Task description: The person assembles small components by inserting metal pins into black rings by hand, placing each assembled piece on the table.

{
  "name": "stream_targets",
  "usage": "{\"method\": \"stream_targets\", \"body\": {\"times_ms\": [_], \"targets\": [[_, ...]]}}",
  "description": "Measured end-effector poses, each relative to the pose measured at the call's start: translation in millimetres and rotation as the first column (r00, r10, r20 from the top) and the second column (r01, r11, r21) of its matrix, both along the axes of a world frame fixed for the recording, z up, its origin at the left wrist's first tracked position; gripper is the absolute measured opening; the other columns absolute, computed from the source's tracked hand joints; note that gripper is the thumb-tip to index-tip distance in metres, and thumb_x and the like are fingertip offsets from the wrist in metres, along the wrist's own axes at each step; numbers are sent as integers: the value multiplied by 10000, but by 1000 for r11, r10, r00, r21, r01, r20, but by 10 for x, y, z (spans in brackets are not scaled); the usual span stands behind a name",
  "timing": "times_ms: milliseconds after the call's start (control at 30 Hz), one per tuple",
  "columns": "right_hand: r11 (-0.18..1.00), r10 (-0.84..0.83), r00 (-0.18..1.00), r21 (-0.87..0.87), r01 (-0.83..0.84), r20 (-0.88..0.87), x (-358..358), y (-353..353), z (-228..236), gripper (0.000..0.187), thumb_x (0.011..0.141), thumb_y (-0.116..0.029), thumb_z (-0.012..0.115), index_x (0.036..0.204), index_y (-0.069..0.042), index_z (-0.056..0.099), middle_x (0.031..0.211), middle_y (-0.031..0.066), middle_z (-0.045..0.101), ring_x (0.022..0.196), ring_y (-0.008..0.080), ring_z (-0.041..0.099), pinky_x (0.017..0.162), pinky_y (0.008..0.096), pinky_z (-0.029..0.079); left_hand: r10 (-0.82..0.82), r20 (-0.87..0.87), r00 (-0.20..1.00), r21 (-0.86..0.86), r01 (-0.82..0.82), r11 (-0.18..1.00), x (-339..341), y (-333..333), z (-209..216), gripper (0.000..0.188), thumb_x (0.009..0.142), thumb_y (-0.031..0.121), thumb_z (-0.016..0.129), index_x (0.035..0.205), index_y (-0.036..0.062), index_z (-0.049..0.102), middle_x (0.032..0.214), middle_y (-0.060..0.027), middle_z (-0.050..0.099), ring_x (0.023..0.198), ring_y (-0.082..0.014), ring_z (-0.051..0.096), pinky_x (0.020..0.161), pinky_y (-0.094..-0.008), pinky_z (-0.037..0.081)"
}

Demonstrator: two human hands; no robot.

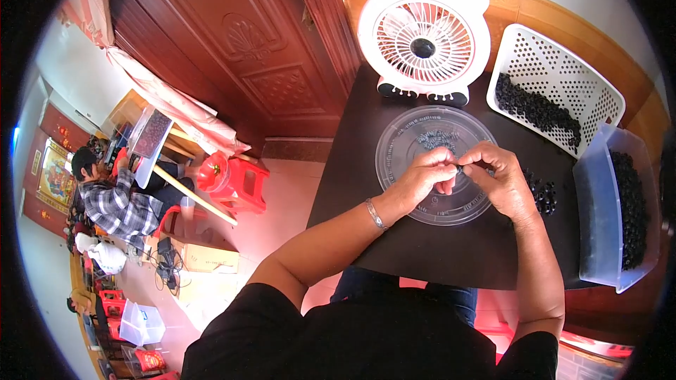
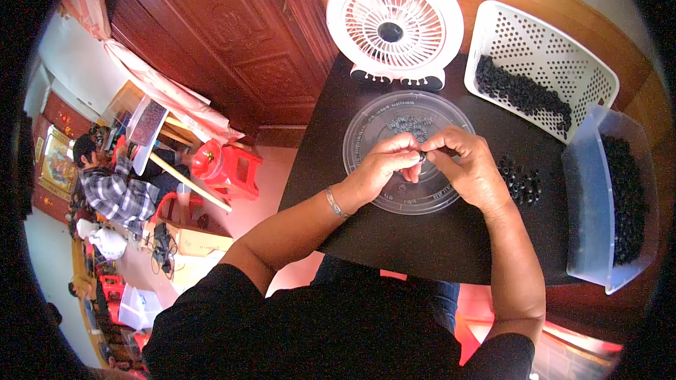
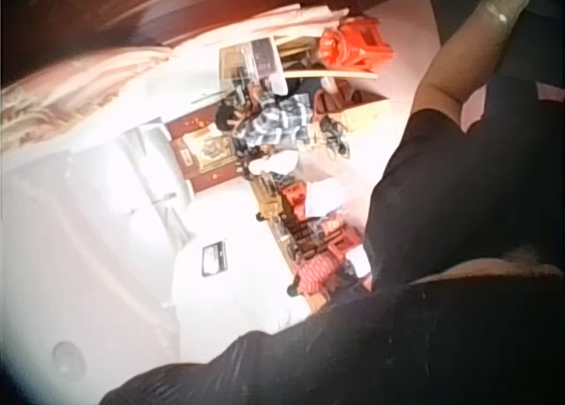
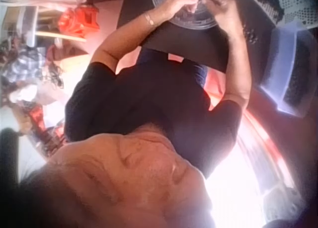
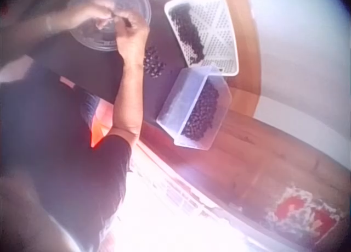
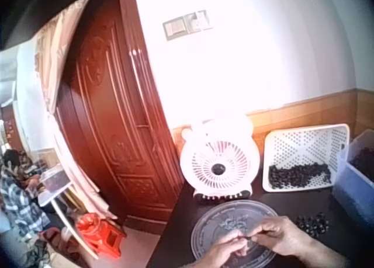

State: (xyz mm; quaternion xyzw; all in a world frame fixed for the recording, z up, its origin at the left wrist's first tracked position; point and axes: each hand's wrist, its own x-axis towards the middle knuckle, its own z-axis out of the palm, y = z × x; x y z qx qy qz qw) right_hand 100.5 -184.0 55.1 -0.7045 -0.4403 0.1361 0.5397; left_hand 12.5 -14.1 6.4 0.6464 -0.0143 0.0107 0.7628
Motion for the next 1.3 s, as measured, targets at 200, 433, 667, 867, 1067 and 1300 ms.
{"method": "stream_targets", "body": {"times_ms": [200,433,667,867,1067,1300], "targets": [[998,-23,999,60,24,-33,24,-20,-1,111,801,39,636,901,-6,655,860,51,621,772,120,590,694,265,468,-6,-31,1000,-44,5,999,7,-1,14,178,931,211,506,930,35,535,764,-42,585,696,-120,580,658,-246,462],[1000,14,1000,-25,-13,10,18,-24,9,112,793,47,630,890,-6,648,848,74,617,776,148,603,694,276,469,-38,-21,999,-18,37,999,22,15,-59,164,932,204,514,918,41,527,769,-39,585,703,-123,578,683,-252,458],[998,27,998,-59,-31,-65,31,-17,-16,97,809,12,643,905,-2,653,825,54,627,764,123,600,673,265,469,-53,8,999,14,53,998,-2,-2,-28,173,939,209,516,903,39,515,771,-42,583,719,-119,574,693,-254,454],[997,-45,961,-80,24,-274,71,-6,-98,90,826,-23,666,904,19,649,824,42,652,748,71,577,671,240,473,-20,14,1000,-29,21,999,-17,0,21,188,938,213,505,939,26,523,789,-47,584,733,-129,578,693,-260,457],[996,-69,995,50,73,-70,-64,77,-110,164,781,-24,709,921,11,631,819,51,646,735,87,588,672,253,486,67,-4,998,-179,-66,982,-23,-7,11,188,932,212,503,976,32,530,804,-48,588,745,-129,579,699,-273,462],[985,-174,964,53,167,202,-180,148,-83,242,746,-82,755,943,-27,624,847,71,635,779,146,623,678,290,500,85,-15,996,-311,-85,946,-11,-15,-6,153,934,184,505,965,38,543,793,-38,586,716,-105,561,686,-247,461]]}}
